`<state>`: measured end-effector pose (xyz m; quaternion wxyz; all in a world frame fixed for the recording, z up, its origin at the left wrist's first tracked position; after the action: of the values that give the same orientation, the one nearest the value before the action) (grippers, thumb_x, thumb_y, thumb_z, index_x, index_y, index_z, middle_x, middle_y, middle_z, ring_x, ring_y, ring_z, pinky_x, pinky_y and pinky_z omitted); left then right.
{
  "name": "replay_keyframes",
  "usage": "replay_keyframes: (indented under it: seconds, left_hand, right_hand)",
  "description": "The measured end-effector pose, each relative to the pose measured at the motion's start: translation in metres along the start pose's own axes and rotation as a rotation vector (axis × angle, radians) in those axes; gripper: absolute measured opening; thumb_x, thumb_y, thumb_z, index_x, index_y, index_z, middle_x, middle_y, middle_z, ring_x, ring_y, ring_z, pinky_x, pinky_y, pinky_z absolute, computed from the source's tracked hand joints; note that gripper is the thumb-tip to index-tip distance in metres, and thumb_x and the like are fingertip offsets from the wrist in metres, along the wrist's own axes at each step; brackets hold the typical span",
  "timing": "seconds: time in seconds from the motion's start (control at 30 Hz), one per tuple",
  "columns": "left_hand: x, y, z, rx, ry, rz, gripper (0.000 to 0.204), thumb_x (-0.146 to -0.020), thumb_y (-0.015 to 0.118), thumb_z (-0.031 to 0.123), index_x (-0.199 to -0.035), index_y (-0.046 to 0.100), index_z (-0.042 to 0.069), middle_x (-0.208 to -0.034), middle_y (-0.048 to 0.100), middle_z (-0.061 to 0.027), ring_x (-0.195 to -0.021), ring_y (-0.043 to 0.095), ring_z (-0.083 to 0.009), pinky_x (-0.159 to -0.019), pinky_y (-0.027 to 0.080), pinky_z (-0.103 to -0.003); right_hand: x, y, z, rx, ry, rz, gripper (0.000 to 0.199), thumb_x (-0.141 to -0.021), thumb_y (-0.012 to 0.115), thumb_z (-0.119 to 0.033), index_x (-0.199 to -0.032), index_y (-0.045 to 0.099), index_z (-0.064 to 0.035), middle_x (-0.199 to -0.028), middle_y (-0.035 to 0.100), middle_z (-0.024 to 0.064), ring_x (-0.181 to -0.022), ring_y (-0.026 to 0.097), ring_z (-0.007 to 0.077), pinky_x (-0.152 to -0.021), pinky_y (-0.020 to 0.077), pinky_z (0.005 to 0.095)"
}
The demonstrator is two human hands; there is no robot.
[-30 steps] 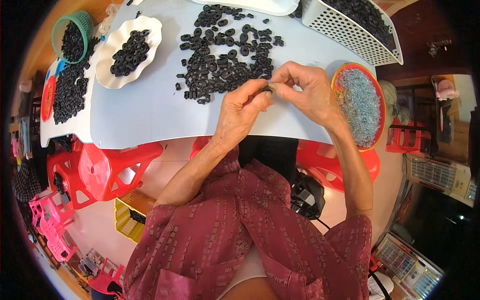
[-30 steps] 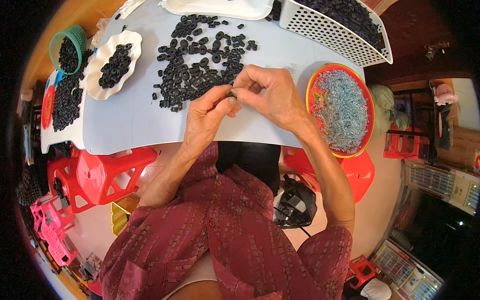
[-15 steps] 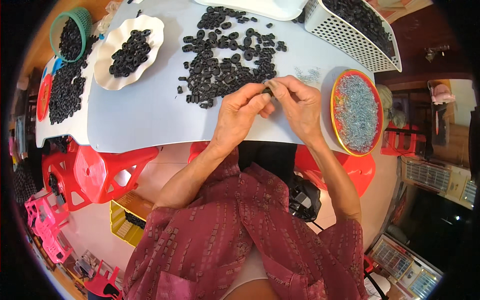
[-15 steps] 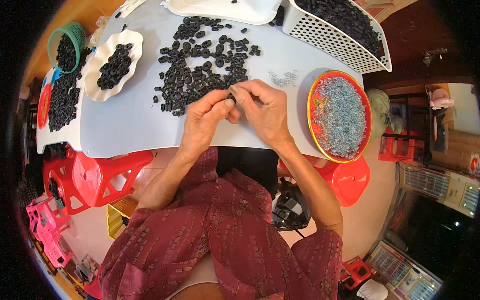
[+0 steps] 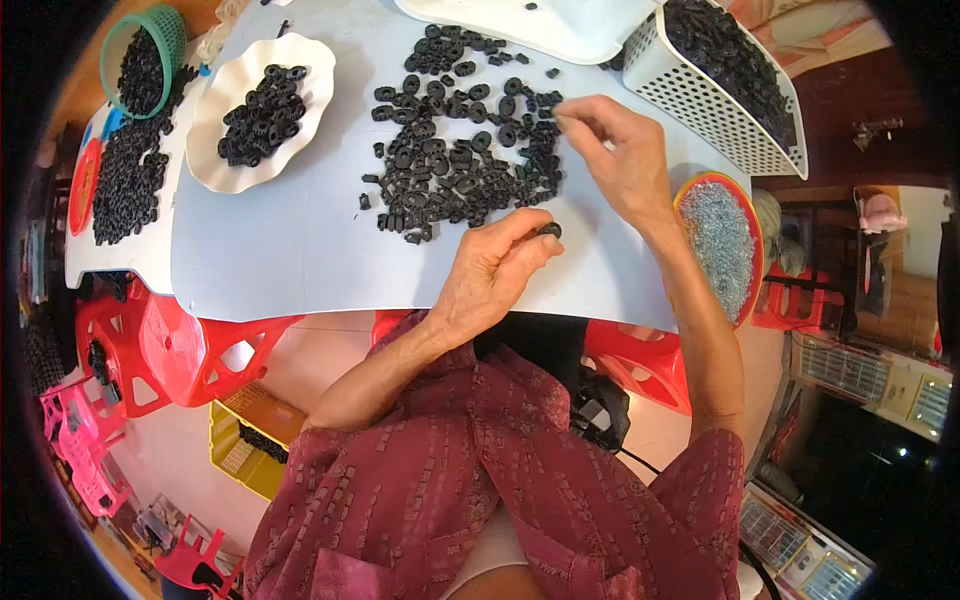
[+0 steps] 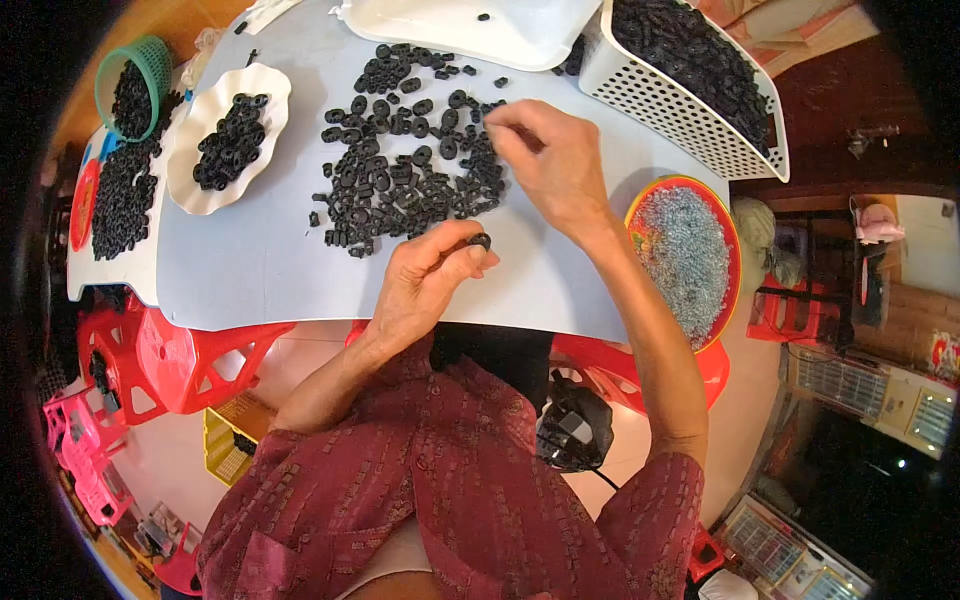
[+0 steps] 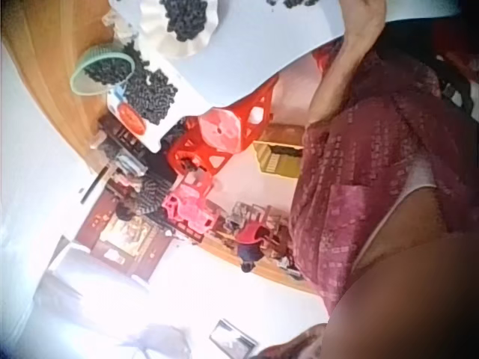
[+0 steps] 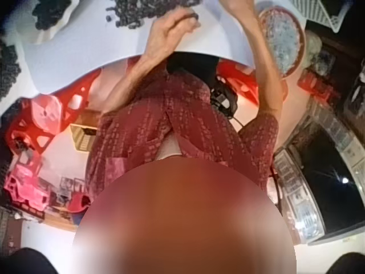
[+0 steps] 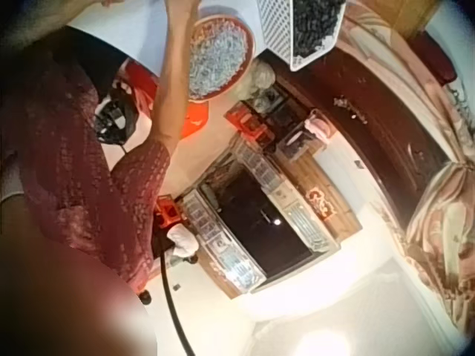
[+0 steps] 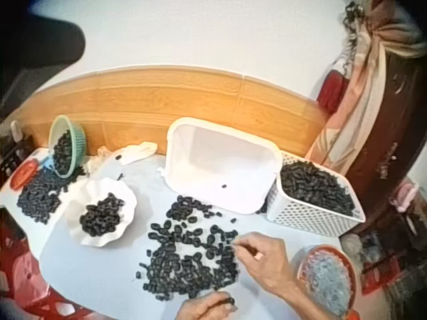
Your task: Assembling small blue beads into black plastic components at a workshop table.
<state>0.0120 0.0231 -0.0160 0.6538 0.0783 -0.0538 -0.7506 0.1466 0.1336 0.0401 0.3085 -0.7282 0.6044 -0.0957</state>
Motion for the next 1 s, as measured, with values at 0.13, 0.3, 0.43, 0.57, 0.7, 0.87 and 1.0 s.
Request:
replay_keyframes:
  seconds: [0.13,0.3,0.43,0.57,0.7,0.87,1.0]
  left_hand:
    - [-0.001,0.001,0.004,-0.071,-0.055,-0.088,0.018,-0.093,0.054,0.007,-0.105,0.057,-0.005,-0.086,0.066,-0.0083,-0.078,0.060,-0.0124,-0.072,0.050,-0.026]
    - [-0.003,0.003,0.007,-0.071,-0.049,-0.075,0.018,-0.090,0.057,0.009,-0.103,0.057,-0.003,-0.083,0.063,-0.0079,-0.076,0.059,-0.0126,-0.068,0.047,-0.027]
    - [-0.004,0.001,0.009,-0.119,-0.027,-0.110,0.016,-0.091,0.056,0.009,-0.103,0.057,-0.002,-0.085,0.064,-0.0072,-0.077,0.059,-0.0107,-0.068,0.047,-0.025]
    - [-0.003,0.000,0.010,-0.127,-0.009,-0.100,0.017,-0.091,0.056,0.010,-0.103,0.057,-0.002,-0.084,0.065,-0.0070,-0.076,0.058,-0.0106,-0.066,0.046,-0.025]
    - [-0.004,0.001,0.012,-0.143,0.004,-0.102,0.017,-0.091,0.056,0.010,-0.103,0.057,-0.002,-0.084,0.065,-0.0063,-0.075,0.058,-0.0108,-0.067,0.046,-0.025]
    - [-0.003,0.002,0.009,-0.068,-0.022,-0.067,0.019,-0.088,0.059,0.011,-0.100,0.057,-0.002,-0.078,0.061,-0.0085,-0.071,0.056,-0.0134,-0.065,0.045,-0.027]
    - [-0.001,-0.001,-0.002,-0.032,-0.034,-0.080,0.018,-0.092,0.055,0.007,-0.107,0.058,-0.003,-0.089,0.066,-0.0083,-0.078,0.060,-0.0123,-0.072,0.050,-0.026]
  right_hand:
    - [-0.021,0.021,-0.009,0.134,-0.218,-0.097,0.016,-0.082,0.063,-0.003,-0.098,0.067,-0.0032,-0.078,0.064,0.0060,-0.062,0.055,0.0125,-0.059,0.0455,0.0265]
    - [-0.040,0.032,0.004,0.295,-0.426,-0.169,0.020,-0.080,0.059,0.001,-0.098,0.066,-0.0040,-0.079,0.062,0.0103,-0.061,0.056,0.0202,-0.060,0.0460,0.0302]
    - [-0.037,0.030,0.003,0.293,-0.349,-0.258,0.018,-0.080,0.060,0.000,-0.096,0.067,-0.0037,-0.080,0.062,0.0104,-0.062,0.056,0.0211,-0.060,0.0462,0.0303]
    - [-0.036,0.030,-0.005,0.156,-0.243,-0.215,0.016,-0.080,0.060,-0.001,-0.094,0.067,-0.0036,-0.079,0.061,0.0107,-0.062,0.056,0.0225,-0.060,0.0459,0.0312]
    - [-0.032,0.042,-0.007,0.340,-0.420,-0.278,0.016,-0.080,0.061,-0.003,-0.095,0.067,-0.0030,-0.079,0.061,0.0101,-0.062,0.057,0.0182,-0.060,0.0457,0.0302]
    - [-0.026,0.034,-0.004,0.208,-0.158,-0.252,0.016,-0.080,0.062,-0.003,-0.095,0.066,-0.0022,-0.076,0.063,0.0078,-0.062,0.055,0.0123,-0.060,0.0454,0.0270]
    - [-0.011,0.018,-0.003,-0.027,-0.006,-0.227,0.012,-0.084,0.061,-0.002,-0.094,0.066,0.0004,-0.078,0.064,-0.0005,-0.068,0.055,0.0060,-0.063,0.0469,0.0222]
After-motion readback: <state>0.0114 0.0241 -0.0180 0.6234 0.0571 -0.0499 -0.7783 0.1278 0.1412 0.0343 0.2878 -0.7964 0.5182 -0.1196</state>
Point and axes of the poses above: each hand's wrist, its own x-axis away from the middle knuckle, its own y-axis out of the palm, z = x × y, the point moved 4 cm from there along -x, towards the middle knuckle
